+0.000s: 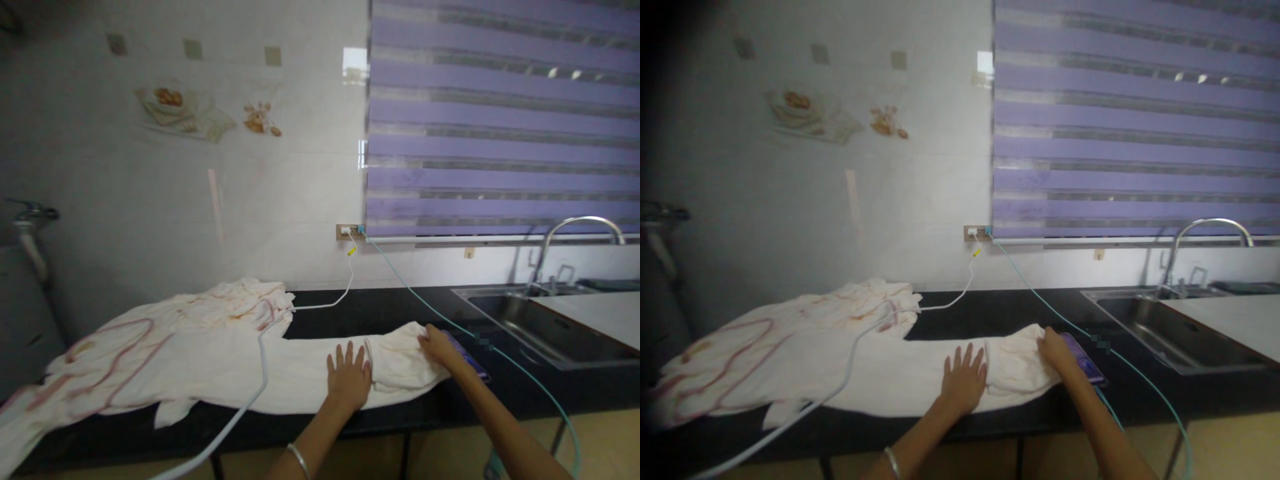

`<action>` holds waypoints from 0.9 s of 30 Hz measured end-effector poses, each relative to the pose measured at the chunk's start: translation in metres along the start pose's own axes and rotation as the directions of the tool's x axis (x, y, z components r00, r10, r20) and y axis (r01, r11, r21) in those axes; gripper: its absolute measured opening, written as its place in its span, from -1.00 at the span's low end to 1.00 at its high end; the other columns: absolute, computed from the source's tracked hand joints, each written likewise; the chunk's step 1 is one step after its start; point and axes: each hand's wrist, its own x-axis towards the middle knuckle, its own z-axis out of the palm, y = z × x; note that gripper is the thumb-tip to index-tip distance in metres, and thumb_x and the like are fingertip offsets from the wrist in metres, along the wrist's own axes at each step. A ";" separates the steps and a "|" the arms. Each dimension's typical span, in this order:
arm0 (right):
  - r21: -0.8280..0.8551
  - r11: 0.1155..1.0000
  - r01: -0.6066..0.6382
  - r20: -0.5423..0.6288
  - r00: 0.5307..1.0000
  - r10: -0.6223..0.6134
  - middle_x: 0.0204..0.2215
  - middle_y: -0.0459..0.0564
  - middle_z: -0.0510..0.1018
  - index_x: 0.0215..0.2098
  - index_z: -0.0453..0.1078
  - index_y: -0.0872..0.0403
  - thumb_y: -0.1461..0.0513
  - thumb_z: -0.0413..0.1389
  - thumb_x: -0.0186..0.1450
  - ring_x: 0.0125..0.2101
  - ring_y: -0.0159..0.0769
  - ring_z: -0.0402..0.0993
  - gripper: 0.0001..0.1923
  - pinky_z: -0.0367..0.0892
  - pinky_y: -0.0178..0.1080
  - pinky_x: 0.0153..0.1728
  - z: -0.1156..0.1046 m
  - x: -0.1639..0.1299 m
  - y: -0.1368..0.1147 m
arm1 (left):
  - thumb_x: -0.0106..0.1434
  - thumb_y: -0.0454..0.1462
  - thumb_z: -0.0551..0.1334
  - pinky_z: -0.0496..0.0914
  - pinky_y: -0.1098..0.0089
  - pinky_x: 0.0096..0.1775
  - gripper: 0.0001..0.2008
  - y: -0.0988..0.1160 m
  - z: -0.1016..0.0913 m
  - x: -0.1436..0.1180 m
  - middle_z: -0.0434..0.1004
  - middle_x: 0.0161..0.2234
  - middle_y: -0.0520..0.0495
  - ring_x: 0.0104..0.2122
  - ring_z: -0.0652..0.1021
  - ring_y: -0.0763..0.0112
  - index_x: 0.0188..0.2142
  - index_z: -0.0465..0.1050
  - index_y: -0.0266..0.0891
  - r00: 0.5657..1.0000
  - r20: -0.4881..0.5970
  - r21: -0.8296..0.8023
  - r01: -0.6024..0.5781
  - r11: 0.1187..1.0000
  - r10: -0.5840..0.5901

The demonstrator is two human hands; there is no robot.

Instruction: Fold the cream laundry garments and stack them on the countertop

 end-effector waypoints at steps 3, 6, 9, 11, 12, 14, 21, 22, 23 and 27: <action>-0.004 1.000 0.008 0.005 1.000 -0.008 -0.13 0.26 0.63 -0.04 0.46 0.26 0.28 0.05 0.41 -0.06 -0.16 0.57 -0.76 0.28 -0.32 -0.13 -0.012 0.007 0.010 | 0.47 -0.06 -0.12 -0.05 -0.29 0.31 -0.42 0.019 0.000 -0.002 0.09 0.43 -0.19 0.40 0.08 -0.25 0.40 0.21 -0.08 1.000 -0.008 -0.032 0.002 0.999 -0.003; -0.013 1.000 0.016 -0.006 1.000 -0.016 -0.08 0.27 0.61 -0.01 0.44 0.25 0.26 0.03 0.43 0.00 -0.14 0.54 -0.73 0.28 -0.30 -0.09 -0.027 0.014 0.015 | 0.47 -0.08 -0.13 -0.06 -0.29 0.31 -0.43 0.037 -0.001 -0.002 0.11 0.43 -0.20 0.40 0.07 -0.26 0.40 0.21 -0.08 1.000 -0.004 -0.067 -0.006 0.998 0.006; -0.027 0.999 0.022 -0.024 0.999 -0.023 -0.09 0.26 0.61 -0.01 0.43 0.21 0.22 0.03 0.42 0.00 -0.11 0.54 -0.73 0.29 -0.26 -0.06 -0.047 0.017 0.008 | 0.46 -0.11 -0.11 -0.07 -0.30 0.31 -0.43 0.053 0.002 -0.004 0.11 0.42 -0.23 0.40 0.06 -0.28 0.40 0.22 -0.10 1.000 0.005 -0.094 -0.019 0.995 0.019; -0.046 0.999 0.024 -0.032 0.999 -0.026 -0.12 0.25 0.61 -0.02 0.43 0.19 0.19 0.03 0.42 -0.01 -0.08 0.55 -0.72 0.30 -0.23 -0.05 -0.060 0.014 -0.004 | 0.45 -0.13 -0.07 -0.10 -0.33 0.30 -0.43 0.060 0.004 -0.003 0.09 0.43 -0.26 0.40 0.05 -0.31 0.39 0.22 -0.13 0.999 0.010 -0.117 -0.037 0.992 0.038; -0.058 0.998 0.024 -0.034 0.999 -0.026 -0.12 0.25 0.61 -0.02 0.42 0.17 0.18 0.03 0.41 -0.02 -0.07 0.55 -0.72 0.31 -0.21 -0.06 -0.066 0.011 -0.012 | 0.43 -0.13 -0.04 -0.11 -0.34 0.30 -0.42 0.061 0.006 -0.002 0.08 0.43 -0.27 0.41 0.03 -0.31 0.39 0.23 -0.14 0.999 0.014 -0.137 -0.046 0.989 0.049; -0.081 0.997 0.015 -0.039 0.999 -0.019 -0.10 0.25 0.60 -0.02 0.41 0.15 0.16 0.02 0.39 -0.03 -0.03 0.56 -0.71 0.34 -0.18 -0.08 -0.077 0.002 -0.029 | 0.39 -0.14 0.04 -0.17 -0.37 0.30 -0.42 0.058 0.006 0.005 0.09 0.43 -0.24 0.42 -0.01 -0.31 0.37 0.27 -0.12 0.997 0.039 -0.250 -0.053 0.967 0.065; -0.117 0.993 0.030 -0.060 0.997 -0.038 -0.07 0.27 0.59 -0.04 0.40 0.13 0.16 -0.04 0.39 -0.06 0.06 0.58 -0.70 0.39 -0.12 -0.14 -0.091 -0.024 -0.079 | 0.38 -0.20 0.01 0.04 0.03 0.38 -0.46 0.022 -0.017 0.044 0.25 0.35 -0.31 0.38 0.22 0.09 0.29 0.34 -0.32 0.997 0.051 -0.799 0.076 0.597 -0.058; -0.113 0.993 0.036 -0.061 0.997 -0.043 -0.07 0.27 0.59 -0.04 0.39 0.14 0.16 -0.05 0.39 -0.06 0.07 0.58 -0.70 0.39 -0.12 -0.15 -0.092 -0.025 -0.085 | 0.42 -0.20 -0.08 0.13 0.09 0.35 -0.44 0.022 -0.018 0.045 0.22 0.37 -0.30 0.36 0.26 0.17 0.34 0.26 -0.31 0.995 0.047 -0.833 0.088 0.547 -0.088; -0.108 0.993 0.040 -0.062 0.997 -0.047 -0.07 0.27 0.59 -0.04 0.39 0.14 0.16 -0.05 0.40 -0.06 0.07 0.58 -0.70 0.40 -0.12 -0.15 -0.092 -0.026 -0.089 | 0.45 -0.20 -0.15 0.23 0.14 0.30 -0.43 0.025 -0.017 0.043 0.21 0.38 -0.27 0.34 0.31 0.23 0.37 0.21 -0.27 0.993 0.048 -0.858 0.097 0.504 -0.110; -0.076 0.996 0.052 -0.061 0.996 -0.057 -0.08 0.25 0.59 -0.04 0.39 0.12 0.16 -0.04 0.39 -0.07 0.01 0.59 -0.71 0.40 -0.13 -0.12 -0.092 -0.029 -0.109 | 0.46 -0.10 -0.10 0.41 0.25 0.17 -0.47 0.054 0.000 0.028 0.40 0.27 -0.26 0.22 0.47 0.24 0.26 0.35 -0.26 0.978 0.169 -0.984 0.174 0.026 -0.120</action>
